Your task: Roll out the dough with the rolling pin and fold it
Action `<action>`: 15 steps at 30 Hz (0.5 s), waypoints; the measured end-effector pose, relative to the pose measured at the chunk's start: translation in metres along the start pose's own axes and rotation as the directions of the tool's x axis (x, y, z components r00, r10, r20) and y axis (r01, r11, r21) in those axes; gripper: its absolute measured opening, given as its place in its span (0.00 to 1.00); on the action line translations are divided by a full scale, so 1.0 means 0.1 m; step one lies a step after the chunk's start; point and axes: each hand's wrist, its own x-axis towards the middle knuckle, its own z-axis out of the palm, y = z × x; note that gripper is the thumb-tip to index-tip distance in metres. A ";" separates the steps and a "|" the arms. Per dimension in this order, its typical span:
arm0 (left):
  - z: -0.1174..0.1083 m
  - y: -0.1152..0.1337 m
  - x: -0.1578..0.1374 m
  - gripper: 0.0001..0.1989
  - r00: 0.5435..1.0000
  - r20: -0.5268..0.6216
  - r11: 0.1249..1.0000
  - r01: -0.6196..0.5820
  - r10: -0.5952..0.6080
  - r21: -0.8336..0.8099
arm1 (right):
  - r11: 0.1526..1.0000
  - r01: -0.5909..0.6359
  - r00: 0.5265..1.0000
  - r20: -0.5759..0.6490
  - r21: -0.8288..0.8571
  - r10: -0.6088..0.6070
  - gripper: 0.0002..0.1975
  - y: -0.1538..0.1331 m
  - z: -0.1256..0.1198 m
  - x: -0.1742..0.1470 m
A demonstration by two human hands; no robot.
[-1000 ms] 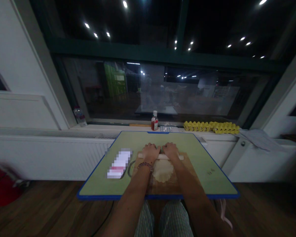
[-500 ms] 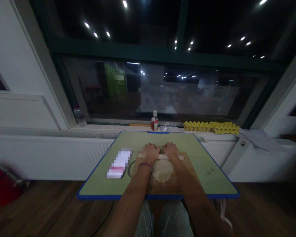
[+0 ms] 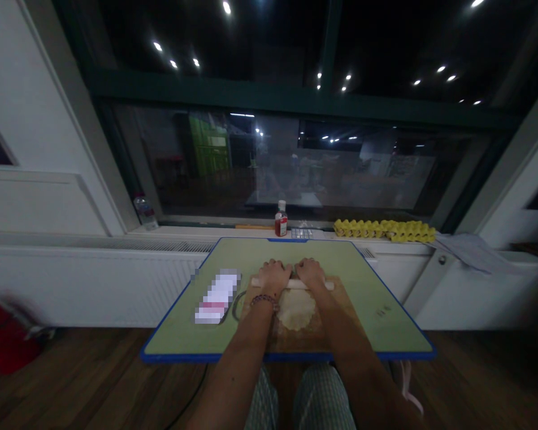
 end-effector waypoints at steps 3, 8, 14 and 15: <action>-0.03 0.01 -0.02 0.24 1.000 0.012 1.000 -0.002 0.002 0.007 | 1.000 0.011 1.000 0.010 0.007 -0.011 0.19 -0.01 0.00 0.00; -0.06 0.01 -0.03 0.21 0.998 0.059 0.999 0.021 -0.023 0.025 | 0.999 0.024 1.000 0.019 0.023 -0.024 0.19 -0.02 -0.01 -0.01; -0.04 0.01 -0.01 0.23 0.998 0.055 1.000 0.011 -0.012 0.010 | 0.999 0.025 0.999 0.025 0.035 -0.026 0.19 -0.02 -0.03 -0.01; -0.03 0.01 -0.01 0.23 0.999 0.050 1.000 0.011 -0.011 0.007 | 0.999 0.025 0.999 0.025 0.035 -0.026 0.19 -0.02 -0.03 -0.01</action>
